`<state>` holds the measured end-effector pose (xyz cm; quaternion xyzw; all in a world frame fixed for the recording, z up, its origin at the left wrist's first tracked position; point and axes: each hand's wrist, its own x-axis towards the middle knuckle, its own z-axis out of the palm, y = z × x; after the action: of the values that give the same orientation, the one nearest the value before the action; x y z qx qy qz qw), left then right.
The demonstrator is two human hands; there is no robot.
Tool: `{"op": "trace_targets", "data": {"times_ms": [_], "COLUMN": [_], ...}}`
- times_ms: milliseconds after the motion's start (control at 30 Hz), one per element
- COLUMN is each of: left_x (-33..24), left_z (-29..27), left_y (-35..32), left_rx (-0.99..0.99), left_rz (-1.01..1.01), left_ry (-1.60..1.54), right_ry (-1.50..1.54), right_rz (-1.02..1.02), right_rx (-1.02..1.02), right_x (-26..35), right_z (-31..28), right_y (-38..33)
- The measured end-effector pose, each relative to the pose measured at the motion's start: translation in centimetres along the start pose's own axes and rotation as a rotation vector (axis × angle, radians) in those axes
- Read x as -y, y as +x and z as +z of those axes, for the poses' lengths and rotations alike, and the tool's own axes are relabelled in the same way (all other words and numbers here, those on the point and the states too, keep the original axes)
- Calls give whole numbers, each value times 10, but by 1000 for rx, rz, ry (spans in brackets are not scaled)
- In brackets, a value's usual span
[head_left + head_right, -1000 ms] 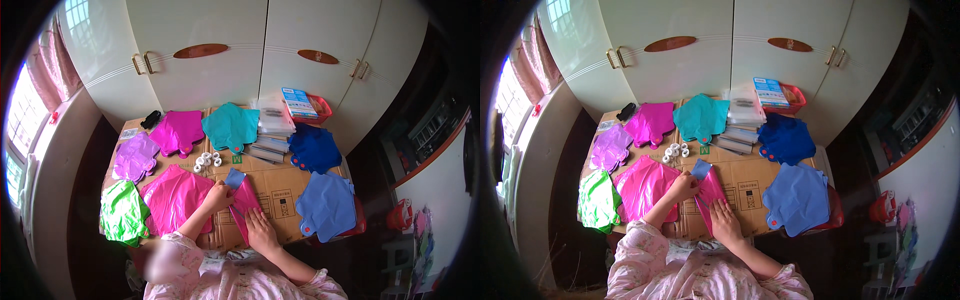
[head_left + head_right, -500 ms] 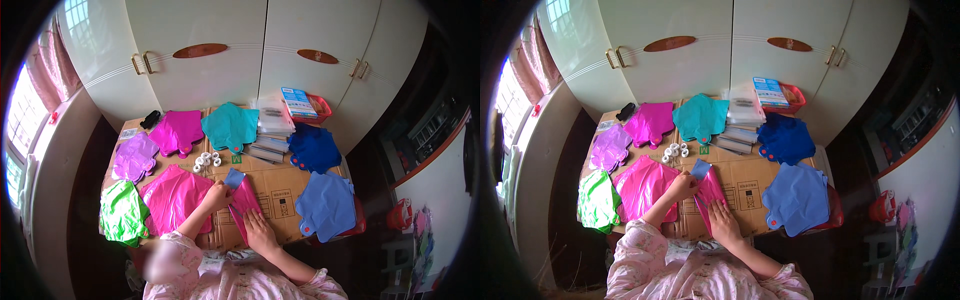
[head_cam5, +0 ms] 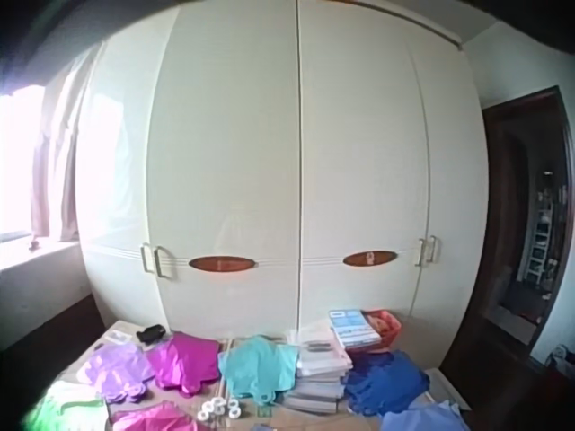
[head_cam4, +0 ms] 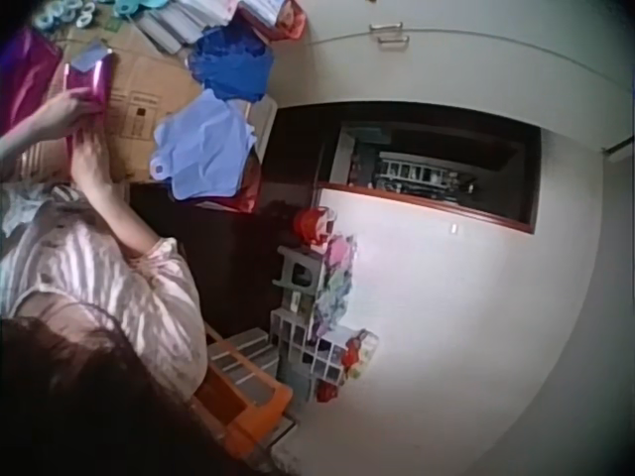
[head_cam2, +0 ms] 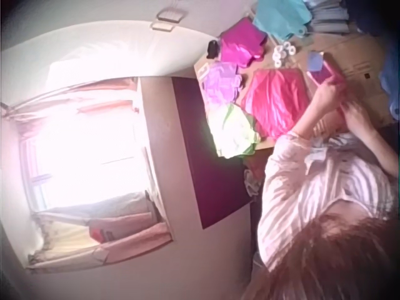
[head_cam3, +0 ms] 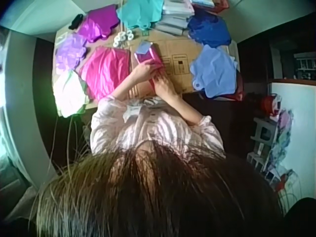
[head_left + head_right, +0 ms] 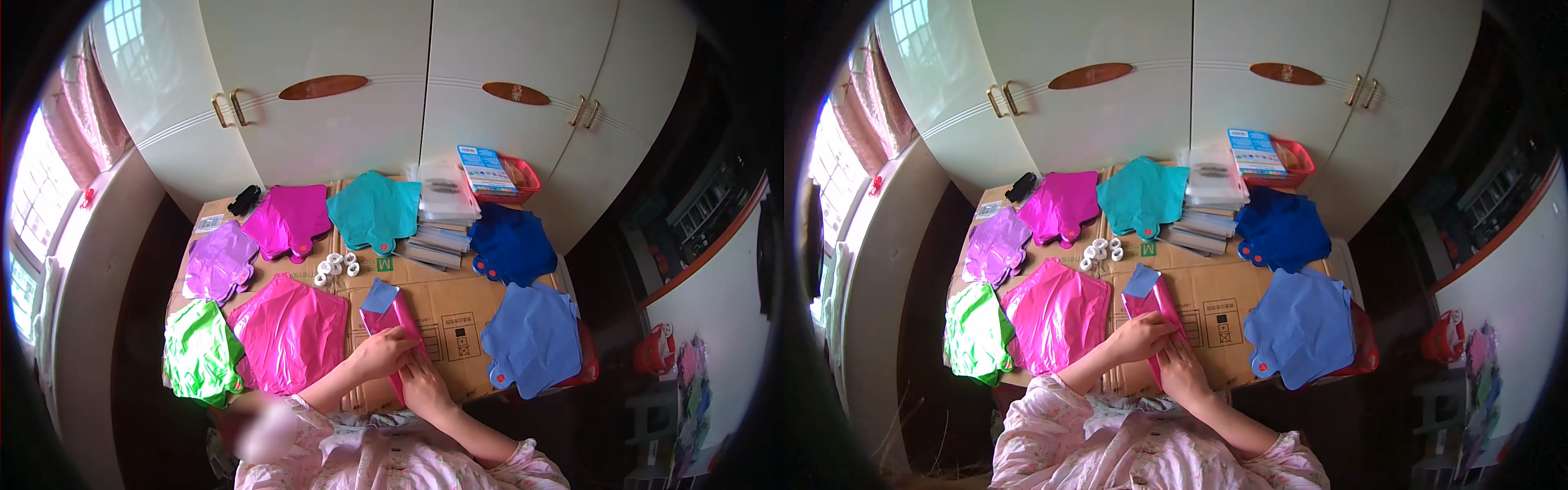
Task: Folding and inserting colored plastic sheets into cardboard backings and clear plastic sleeves.
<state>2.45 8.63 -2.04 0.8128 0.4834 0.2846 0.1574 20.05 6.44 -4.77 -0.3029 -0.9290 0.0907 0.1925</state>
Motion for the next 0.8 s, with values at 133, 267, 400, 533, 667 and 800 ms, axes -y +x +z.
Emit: {"op": "trace_targets", "data": {"times_ms": [133,267,400,533,667,800], "left_x": [-1,10,12,17,22,32], "left_z": [0,6,1,1,-2,-4], "left_y": [3,7,22,31,39,44], "left_rx": [117,112,196,249,283,328], "left_rz": [-118,-200,-341,-439,-537,-556], "left_ry": [53,170,196,172,149,86], "right_ry": [4,45,70,70,70,53], "right_rz": [0,1,6,8,-8,-65], "right_rx": [1,-17,-6,6,24,62], "right_x": [-2,0,1,0,-2,-5], "right_z": [1,-2,-6,-4,-5,-14], "right_y": [-1,2,2,1,-1,-8]}}
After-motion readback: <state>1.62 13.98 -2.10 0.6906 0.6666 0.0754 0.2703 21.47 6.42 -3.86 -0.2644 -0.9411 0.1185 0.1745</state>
